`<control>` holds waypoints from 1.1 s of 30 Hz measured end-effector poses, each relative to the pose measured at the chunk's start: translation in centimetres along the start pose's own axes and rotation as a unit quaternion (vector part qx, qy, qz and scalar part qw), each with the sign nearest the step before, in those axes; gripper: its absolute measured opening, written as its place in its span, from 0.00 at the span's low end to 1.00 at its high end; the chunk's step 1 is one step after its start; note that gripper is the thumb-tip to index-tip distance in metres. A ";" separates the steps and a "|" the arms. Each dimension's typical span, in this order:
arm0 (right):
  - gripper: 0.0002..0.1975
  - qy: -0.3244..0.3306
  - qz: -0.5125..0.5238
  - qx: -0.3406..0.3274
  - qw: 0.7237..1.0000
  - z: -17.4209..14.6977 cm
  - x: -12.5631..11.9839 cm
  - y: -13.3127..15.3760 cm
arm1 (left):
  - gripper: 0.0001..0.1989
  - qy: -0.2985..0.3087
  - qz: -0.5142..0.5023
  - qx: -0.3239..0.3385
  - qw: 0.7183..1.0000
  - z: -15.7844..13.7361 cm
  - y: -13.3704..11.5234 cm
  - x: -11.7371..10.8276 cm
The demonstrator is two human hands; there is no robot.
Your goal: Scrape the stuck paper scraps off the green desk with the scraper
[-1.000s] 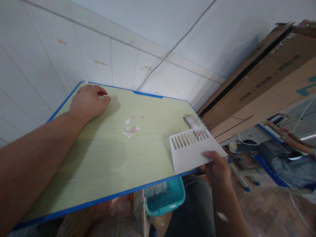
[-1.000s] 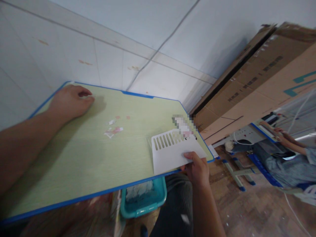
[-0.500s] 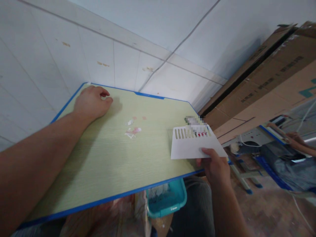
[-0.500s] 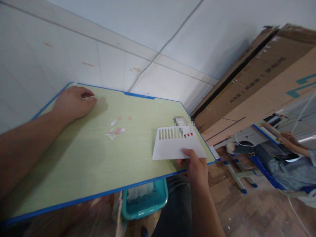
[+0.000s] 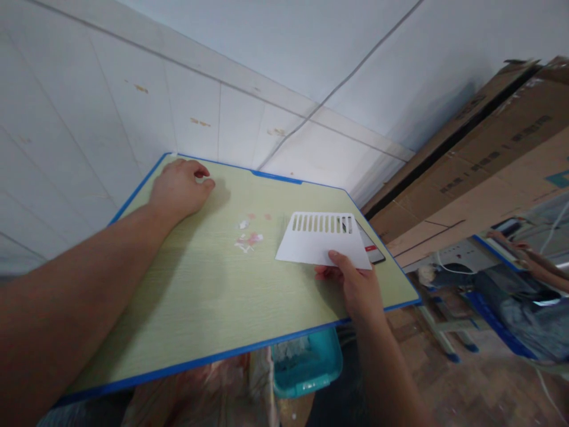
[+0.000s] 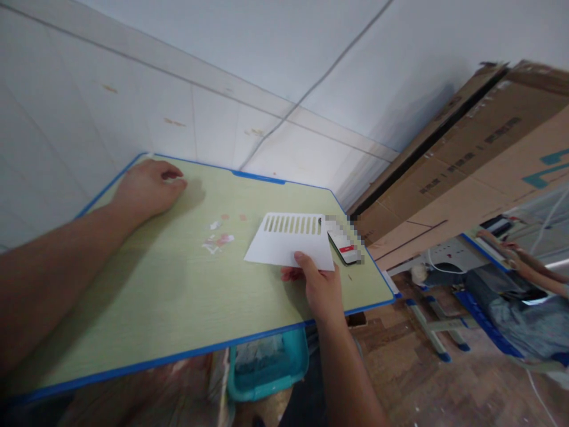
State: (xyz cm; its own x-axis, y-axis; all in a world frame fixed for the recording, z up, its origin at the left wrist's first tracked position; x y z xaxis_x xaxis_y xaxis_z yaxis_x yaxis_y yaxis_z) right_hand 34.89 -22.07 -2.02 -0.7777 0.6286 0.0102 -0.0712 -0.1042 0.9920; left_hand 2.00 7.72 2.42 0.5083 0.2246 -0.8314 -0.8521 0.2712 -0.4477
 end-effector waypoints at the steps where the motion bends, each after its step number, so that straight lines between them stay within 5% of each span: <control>1: 0.17 0.007 0.003 0.003 1.000 -0.1 -0.2 -0.1 | 0.27 0.000 -0.004 0.001 1.000 0.0 0.0 0.0; 10: 0.18 -0.013 -0.032 -0.006 0.999 -2.0 -0.7 0.6 | 0.28 0.007 -0.005 0.004 1.000 0.0 -0.2 0.0; 15: 0.20 0.046 -0.034 -0.013 0.998 -2.9 -0.1 1.2 | 0.26 -0.001 -0.008 0.001 1.000 0.3 0.3 0.3; 20: 0.17 -0.001 -0.037 -0.016 0.999 -3.3 -0.9 1.1 | 0.27 0.001 -0.008 0.003 1.000 0.2 0.2 0.2; 27: 0.23 0.095 -0.104 -0.029 0.990 -4.6 -0.4 1.6 | 0.27 0.001 -0.005 0.000 1.000 0.0 -0.3 0.0; 33: 0.23 0.067 -0.097 -0.022 0.993 -4.9 -0.7 1.7 | 0.29 0.006 -0.014 0.000 1.000 0.0 -0.2 0.1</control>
State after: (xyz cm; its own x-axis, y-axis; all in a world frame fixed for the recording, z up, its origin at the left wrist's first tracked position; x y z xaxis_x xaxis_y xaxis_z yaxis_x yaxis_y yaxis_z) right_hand 32.29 -26.43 -1.00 -0.8224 0.5323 -0.2007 -0.2530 -0.0262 0.9671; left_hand 2.21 7.70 2.44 0.5313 0.2063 -0.8217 -0.8370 0.2776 -0.4715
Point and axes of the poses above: each hand's wrist, its own z-axis towards the middle knuckle, its own x-axis out of the palm, y = z × x, the point moved 5 cm from there along z, towards the middle knuckle, and after that the axes turned 2 degrees about -y, right-handed, at the moved point
